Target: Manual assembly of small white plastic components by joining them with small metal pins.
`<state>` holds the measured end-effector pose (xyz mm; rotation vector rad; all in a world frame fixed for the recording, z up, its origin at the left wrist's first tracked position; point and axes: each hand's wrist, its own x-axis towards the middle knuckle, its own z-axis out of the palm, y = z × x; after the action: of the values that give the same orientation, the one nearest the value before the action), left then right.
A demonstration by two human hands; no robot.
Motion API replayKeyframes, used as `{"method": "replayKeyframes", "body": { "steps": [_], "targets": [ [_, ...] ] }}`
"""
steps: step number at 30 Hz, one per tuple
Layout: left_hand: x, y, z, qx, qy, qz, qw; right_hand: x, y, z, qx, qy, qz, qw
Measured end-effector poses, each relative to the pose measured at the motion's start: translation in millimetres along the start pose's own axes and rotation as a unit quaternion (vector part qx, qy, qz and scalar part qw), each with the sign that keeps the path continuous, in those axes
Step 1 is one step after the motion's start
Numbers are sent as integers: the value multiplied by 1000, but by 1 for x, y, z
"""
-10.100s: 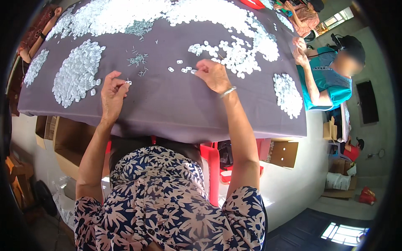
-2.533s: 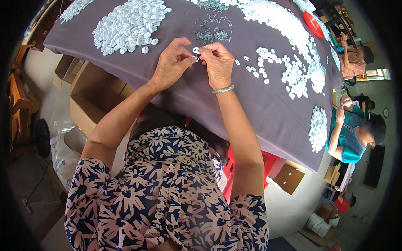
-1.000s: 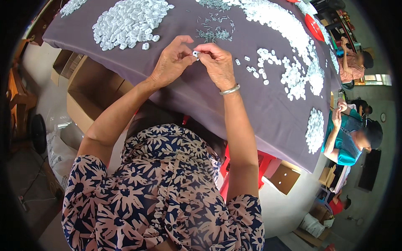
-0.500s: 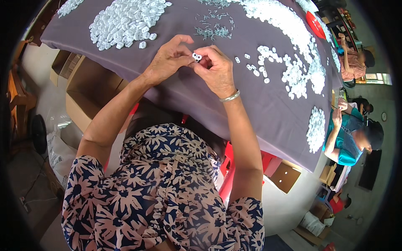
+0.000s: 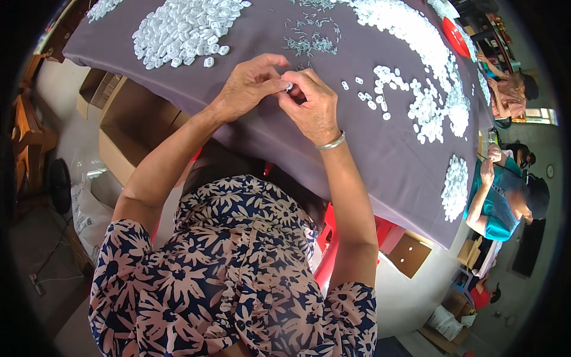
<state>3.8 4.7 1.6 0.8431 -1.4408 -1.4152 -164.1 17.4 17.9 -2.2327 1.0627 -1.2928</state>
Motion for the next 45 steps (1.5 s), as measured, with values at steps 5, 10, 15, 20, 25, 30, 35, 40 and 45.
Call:
{"method": "replayKeyframes", "body": {
  "steps": [5,10,15,20,25,30,35,40,45],
  "targets": [
    [-1,1,-1,-1,14,0,1000,0,-2,-1,-37,-34,19,999],
    [0,3,-3,-16,-7,-31,999,8,6,-5,-229,-129,-86,961],
    [-1,6,-7,26,-40,-33,998,4,12,-2,-227,-154,-97,957],
    [-2,1,4,-6,-22,-29,999,0,14,-4,-242,-166,-93,952],
    [-5,3,12,42,13,-49,998,-3,17,-3,-229,-177,-73,955],
    [-5,6,16,26,28,-44,998,2,14,-8,-205,-183,-62,959],
    [-3,5,13,21,25,-53,998,3,21,-4,-205,-204,-58,955],
    [-2,3,9,37,25,-24,999,7,15,-4,-215,-182,-74,957],
    [6,18,-16,202,141,126,961,2,9,-11,-105,-124,31,986]
  ]
}}
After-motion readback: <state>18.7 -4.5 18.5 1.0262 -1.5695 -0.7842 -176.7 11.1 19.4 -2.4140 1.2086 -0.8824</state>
